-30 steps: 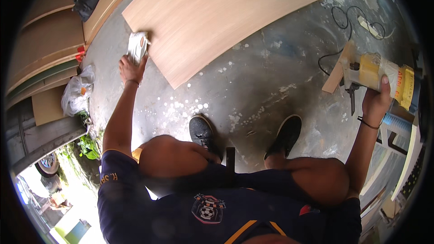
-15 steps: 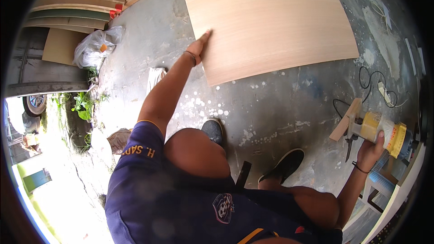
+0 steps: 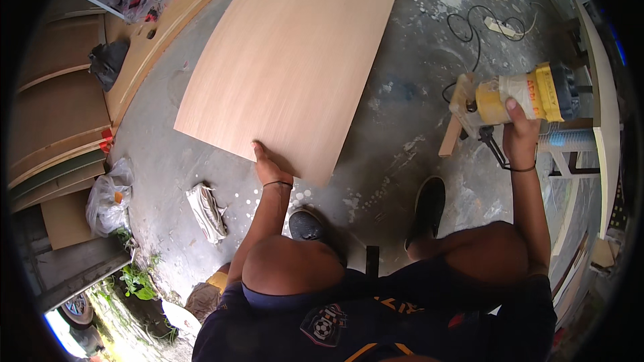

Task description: The person uses a hand router to trim the edges of a wooden panel, moving the tool along all four sides while holding the board in place.

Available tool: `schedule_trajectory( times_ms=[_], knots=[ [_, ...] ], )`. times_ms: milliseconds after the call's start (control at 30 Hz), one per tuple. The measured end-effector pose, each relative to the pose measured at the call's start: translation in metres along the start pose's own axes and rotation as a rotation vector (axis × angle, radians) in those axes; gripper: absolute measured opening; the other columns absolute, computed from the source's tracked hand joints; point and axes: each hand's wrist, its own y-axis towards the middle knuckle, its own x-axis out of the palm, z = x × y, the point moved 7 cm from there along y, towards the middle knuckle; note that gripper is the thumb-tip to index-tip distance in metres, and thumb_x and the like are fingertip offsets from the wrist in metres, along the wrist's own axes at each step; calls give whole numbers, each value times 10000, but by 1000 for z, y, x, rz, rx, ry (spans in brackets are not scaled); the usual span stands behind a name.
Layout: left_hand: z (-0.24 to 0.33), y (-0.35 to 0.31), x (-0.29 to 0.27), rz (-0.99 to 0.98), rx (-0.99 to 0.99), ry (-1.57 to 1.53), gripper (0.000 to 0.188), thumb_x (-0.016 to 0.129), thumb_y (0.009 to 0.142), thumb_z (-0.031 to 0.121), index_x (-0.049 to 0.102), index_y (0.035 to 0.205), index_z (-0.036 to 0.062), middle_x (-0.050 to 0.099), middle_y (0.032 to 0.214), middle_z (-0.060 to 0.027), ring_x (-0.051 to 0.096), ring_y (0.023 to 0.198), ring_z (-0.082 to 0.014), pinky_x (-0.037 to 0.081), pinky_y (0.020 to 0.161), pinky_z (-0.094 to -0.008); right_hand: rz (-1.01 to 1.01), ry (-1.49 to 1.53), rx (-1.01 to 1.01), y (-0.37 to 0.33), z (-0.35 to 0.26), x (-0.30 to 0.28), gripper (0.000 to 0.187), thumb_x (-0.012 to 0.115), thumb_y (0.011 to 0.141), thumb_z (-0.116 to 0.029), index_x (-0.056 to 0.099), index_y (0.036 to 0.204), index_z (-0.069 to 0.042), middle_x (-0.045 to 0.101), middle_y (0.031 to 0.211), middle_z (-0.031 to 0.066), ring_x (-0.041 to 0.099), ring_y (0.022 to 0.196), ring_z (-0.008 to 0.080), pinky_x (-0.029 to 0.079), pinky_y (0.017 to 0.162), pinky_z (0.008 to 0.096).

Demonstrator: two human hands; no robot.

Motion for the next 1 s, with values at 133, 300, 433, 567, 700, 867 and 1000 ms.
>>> schedule_trajectory(
  times_ms=[133, 300, 433, 567, 700, 867, 1000],
  knots=[
    [-28, -31, 42, -116, -175, 175, 788, 413, 932, 634, 275, 1455, 62, 374, 1464, -121, 397, 1316, -315, 325, 1087, -503, -9, -73, -57, 5, -4, 15, 412, 772, 767, -120, 611, 1112, 38, 655, 1077, 102, 633, 969, 184, 486, 880, 315],
    [-31, -37, 40, -256, -538, 628, 849, 364, 897, 719, 281, 1436, 69, 431, 1373, -183, 486, 1200, -349, 392, 1014, -533, -130, -105, -146, 20, 15, 39, 415, 811, 732, -92, 632, 1088, 22, 679, 1042, 96, 655, 922, 172, 531, 819, 291],
    [-13, -46, 30, -174, -629, 848, 803, 433, 907, 668, 369, 1351, 3, 521, 1237, -204, 575, 1069, -326, 458, 952, -522, -222, -134, -271, 16, 51, 57, 459, 801, 746, -96, 605, 1148, 10, 657, 1073, 91, 639, 960, 177, 513, 858, 297],
    [-24, -52, 27, 11, -334, 728, 639, 561, 912, 536, 454, 1217, -15, 580, 1029, -172, 633, 861, -274, 533, 834, -456, -310, -394, -449, -19, 103, 81, 600, 825, 726, -167, 541, 1230, -10, 608, 1157, 107, 590, 1057, 192, 482, 924, 330],
    [-38, -61, 38, 95, -144, 626, 524, 620, 906, 458, 504, 1087, -20, 606, 840, -133, 642, 690, -241, 579, 713, -399, -337, -381, -531, -29, 116, 103, 450, 813, 720, -394, 689, 1084, -160, 678, 1083, 15, 632, 1012, 213, 477, 937, 367],
    [-78, -74, 87, 46, -173, 604, 586, 627, 896, 470, 469, 1145, -37, 585, 933, -141, 637, 806, -259, 568, 741, -422, -388, -272, -482, -2, 125, 113, 453, 835, 693, -369, 691, 1054, -134, 684, 1071, 27, 640, 1007, 213, 496, 919, 348],
    [-81, -75, 94, 29, -88, 622, 656, 621, 892, 483, 408, 1203, -55, 545, 1086, -168, 624, 940, -302, 565, 780, -456, -393, -408, -600, 18, 121, 103, 464, 854, 669, -306, 685, 1032, -73, 688, 1078, 70, 652, 997, 201, 506, 908, 338]
  ],
)
